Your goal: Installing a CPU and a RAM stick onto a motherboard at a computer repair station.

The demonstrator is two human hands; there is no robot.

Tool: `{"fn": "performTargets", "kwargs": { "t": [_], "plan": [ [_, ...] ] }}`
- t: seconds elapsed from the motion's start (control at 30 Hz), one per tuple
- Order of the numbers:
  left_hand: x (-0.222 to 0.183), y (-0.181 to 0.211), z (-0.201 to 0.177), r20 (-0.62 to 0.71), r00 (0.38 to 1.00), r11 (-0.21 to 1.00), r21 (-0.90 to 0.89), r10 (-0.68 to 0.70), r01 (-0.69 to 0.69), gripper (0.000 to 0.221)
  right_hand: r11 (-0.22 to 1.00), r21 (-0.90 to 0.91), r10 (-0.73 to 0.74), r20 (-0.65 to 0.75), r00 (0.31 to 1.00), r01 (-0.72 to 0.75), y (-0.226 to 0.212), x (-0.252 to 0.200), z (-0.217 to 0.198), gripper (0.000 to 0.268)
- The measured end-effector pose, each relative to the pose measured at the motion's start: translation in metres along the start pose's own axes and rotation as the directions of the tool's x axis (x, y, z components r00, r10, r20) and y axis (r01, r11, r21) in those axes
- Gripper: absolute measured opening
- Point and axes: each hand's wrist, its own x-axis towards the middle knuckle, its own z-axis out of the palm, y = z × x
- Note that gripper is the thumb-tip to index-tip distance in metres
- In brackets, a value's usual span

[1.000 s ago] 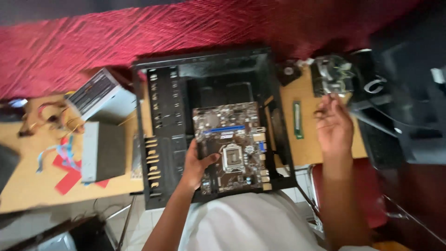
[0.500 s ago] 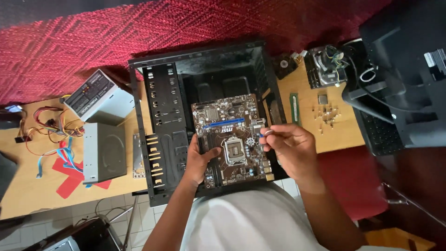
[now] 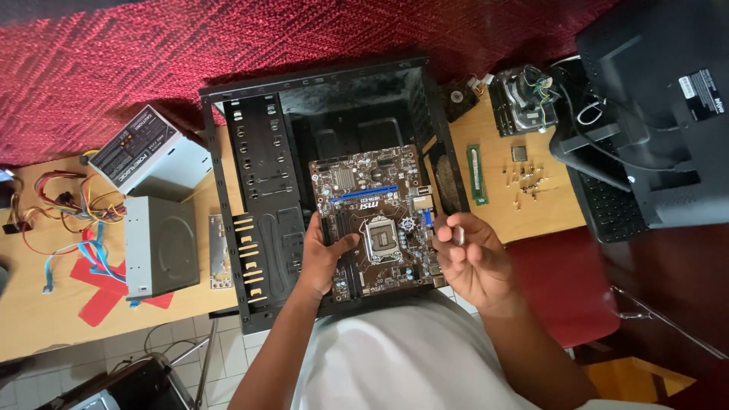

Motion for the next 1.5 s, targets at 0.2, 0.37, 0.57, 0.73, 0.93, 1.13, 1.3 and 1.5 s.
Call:
{"fn": "performTargets", "kwargs": {
  "t": [0.2, 0.37, 0.57, 0.73, 0.93, 1.13, 1.3, 1.5],
  "plan": [
    [0.001, -0.002, -0.003, 0.002, 1.000, 1.000, 0.003, -0.005, 0.005, 0.128, 0.986, 0.102, 0.127, 0.048, 0.991, -0.131, 0.009, 0.003, -0.012, 0.039],
    [0.001, 0.000, -0.002, 0.005, 1.000, 1.000, 0.004, -0.018, 0.018, 0.130, 0.945, 0.220, 0.239, 0.032, 0.970, -0.241, 0.025, 0.004, -0.001, 0.030],
    [0.001, -0.001, -0.005, 0.040, 0.999, 1.000, 0.019, -0.019, 0.018, 0.126, 0.972, 0.201, 0.113, 0.049, 0.992, -0.120, 0.021, 0.007, -0.001, 0.047],
    [0.007, -0.007, -0.008, 0.032, 0.999, 0.999, 0.018, -0.030, 0.029, 0.128, 0.993, -0.111, 0.022, -0.044, 0.999, -0.027, 0.029, 0.006, -0.020, 0.031],
    [-0.002, 0.007, 0.000, 0.051, 0.999, 1.000, 0.021, 0.003, -0.004, 0.126, 0.576, -0.806, -0.291, -0.049, 0.955, 0.134, 0.029, 0.030, 0.056, 0.036],
    [0.013, -0.027, -0.008, 0.027, 1.000, 1.000, -0.014, -0.004, 0.004, 0.131, 0.549, -0.817, -0.553, -0.195, 0.810, 0.178, -0.002, 0.053, -0.002, 0.028],
    [0.013, -0.028, -0.013, 0.058, 0.998, 0.999, -0.029, 0.036, -0.034, 0.125, 0.519, -0.843, -0.522, -0.181, 0.834, 0.142, -0.012, 0.068, 0.018, 0.028],
    [0.012, -0.036, -0.025, 0.069, 0.998, 1.000, 0.029, 0.004, -0.006, 0.130, 0.254, -0.953, -0.446, 0.039, 0.894, 0.168, -0.006, 0.087, 0.034, 0.036]
  ]
}}
